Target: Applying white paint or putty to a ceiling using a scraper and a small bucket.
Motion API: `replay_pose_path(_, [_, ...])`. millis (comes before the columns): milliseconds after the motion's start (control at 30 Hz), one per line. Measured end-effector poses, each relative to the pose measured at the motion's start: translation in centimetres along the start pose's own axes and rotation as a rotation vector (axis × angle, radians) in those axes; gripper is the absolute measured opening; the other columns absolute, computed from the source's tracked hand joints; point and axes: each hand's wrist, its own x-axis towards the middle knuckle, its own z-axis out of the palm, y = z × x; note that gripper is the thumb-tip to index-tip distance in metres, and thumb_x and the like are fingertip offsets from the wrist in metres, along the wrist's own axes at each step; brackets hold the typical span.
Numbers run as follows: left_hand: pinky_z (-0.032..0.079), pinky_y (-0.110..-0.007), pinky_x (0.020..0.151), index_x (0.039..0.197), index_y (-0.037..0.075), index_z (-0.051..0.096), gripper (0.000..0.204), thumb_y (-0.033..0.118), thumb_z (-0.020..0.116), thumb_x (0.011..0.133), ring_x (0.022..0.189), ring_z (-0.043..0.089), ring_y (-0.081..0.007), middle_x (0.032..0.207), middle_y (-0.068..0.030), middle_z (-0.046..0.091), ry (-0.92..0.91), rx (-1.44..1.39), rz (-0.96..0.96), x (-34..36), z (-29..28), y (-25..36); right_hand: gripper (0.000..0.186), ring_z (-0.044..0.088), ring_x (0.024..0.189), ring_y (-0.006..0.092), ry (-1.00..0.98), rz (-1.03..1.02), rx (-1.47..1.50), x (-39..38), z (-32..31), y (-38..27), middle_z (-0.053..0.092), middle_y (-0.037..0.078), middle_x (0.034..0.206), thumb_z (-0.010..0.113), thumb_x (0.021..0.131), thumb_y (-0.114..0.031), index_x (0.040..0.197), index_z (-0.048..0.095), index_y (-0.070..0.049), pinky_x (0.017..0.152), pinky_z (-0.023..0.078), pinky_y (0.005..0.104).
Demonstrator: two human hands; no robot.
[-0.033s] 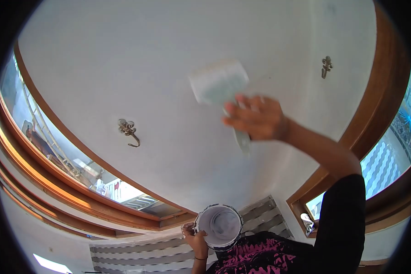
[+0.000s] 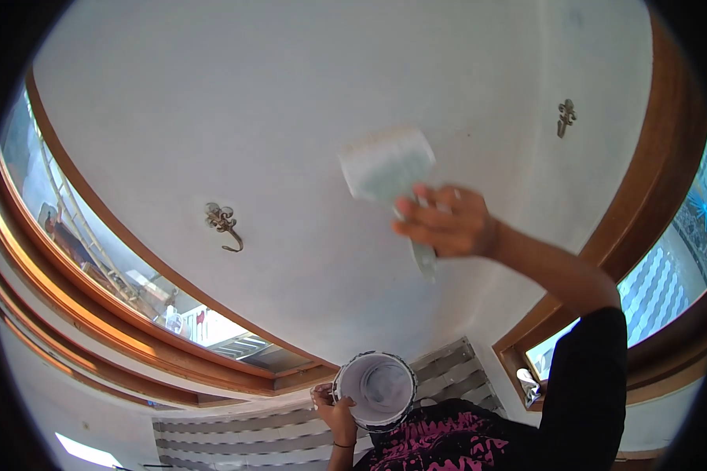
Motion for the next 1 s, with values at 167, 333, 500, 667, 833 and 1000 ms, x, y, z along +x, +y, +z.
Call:
replay_pose_path(167, [0.046, -0.028, 0.075, 0.106, 0.002, 0.049, 0.053, -0.005, 0.062, 0.055, 0.092, 0.052, -0.0163, 0.098, -0.0054, 0.050, -0.029, 0.034, 0.056, 0.7, -1.8, -1.1, 0.016, 0.067, 0.100, 0.0194, -0.161, 0.066, 0.156, -6.4, -0.7, -6.3, 0.069, 0.000, 0.115, 0.071, 0.080, -0.014, 0.096, 0.073, -0.017, 0.061, 0.054, 0.0285])
replay_pose_path(333, [0.046, -0.027, 0.070, 0.106, 0.003, 0.050, 0.052, -0.006, 0.062, 0.056, 0.084, 0.054, -0.0155, 0.096, -0.0050, 0.053, -0.007, 0.067, 0.028, 0.6, -0.7, 0.5, 0.015, 0.066, 0.094, 0.0172, -0.323, 0.037, 0.298, -7.0, -2.3, -8.6, 0.069, 0.001, 0.107, 0.069, 0.079, -0.014, 0.095, 0.069, -0.014, 0.058, 0.052, 0.0277])
replay_pose_path(500, [0.047, -0.027, 0.065, 0.106, 0.004, 0.050, 0.052, -0.006, 0.062, 0.056, 0.081, 0.056, -0.0148, 0.095, -0.0052, 0.054, -0.032, 0.009, 0.032, 0.4, 0.1, 0.8, 0.017, 0.064, 0.077, 0.0160, -0.589, 0.061, 0.532, -4.3, -1.9, -6.1, 0.065, 0.000, 0.087, 0.068, 0.077, -0.012, 0.094, 0.066, -0.015, 0.051, 0.048, 0.0316])
replay_pose_path(667, [0.047, -0.026, 0.058, 0.104, 0.005, 0.050, 0.051, -0.007, 0.062, 0.056, 0.079, 0.056, -0.0142, 0.094, -0.0052, 0.052, -0.069, 0.033, 0.013, 0.6, 0.1, 0.7, 0.020, 0.061, 0.060, 0.0213, -0.411, 0.215, 0.607, 4.0, -2.6, 0.6, 0.066, 0.001, 0.072, 0.077, 0.071, -0.007, 0.089, 0.073, -0.014, 0.049, 0.045, 0.0336])
replay_pose_path(833, [0.047, -0.027, 0.064, 0.104, 0.005, 0.050, 0.051, -0.008, 0.061, 0.055, 0.081, 0.055, -0.0144, 0.094, -0.0046, 0.052, -0.043, 0.035, 0.038, 0.2, -0.1, 1.2, 0.018, 0.064, 0.065, 0.0259, -0.246, 0.123, 0.484, 11.5, -4.5, 5.8, 0.065, 0.003, 0.073, 0.078, 0.078, -0.020, 0.095, 0.073, -0.016, 0.057, 0.049, 0.0366])
replay_pose_path(1000, [0.046, -0.027, 0.070, 0.104, 0.004, 0.049, 0.052, -0.007, 0.061, 0.055, 0.084, 0.054, -0.0143, 0.094, -0.0035, 0.051, -0.019, 0.069, 0.056, 0.0, -0.7, 1.2, 0.020, 0.068, 0.074, 0.0205, 0.295, -0.201, 0.371, 19.2, -5.2, 9.7, 0.073, 0.009, 0.086, 0.081, 0.077, -0.005, 0.096, 0.074, -0.005, 0.062, 0.053, 0.0286])
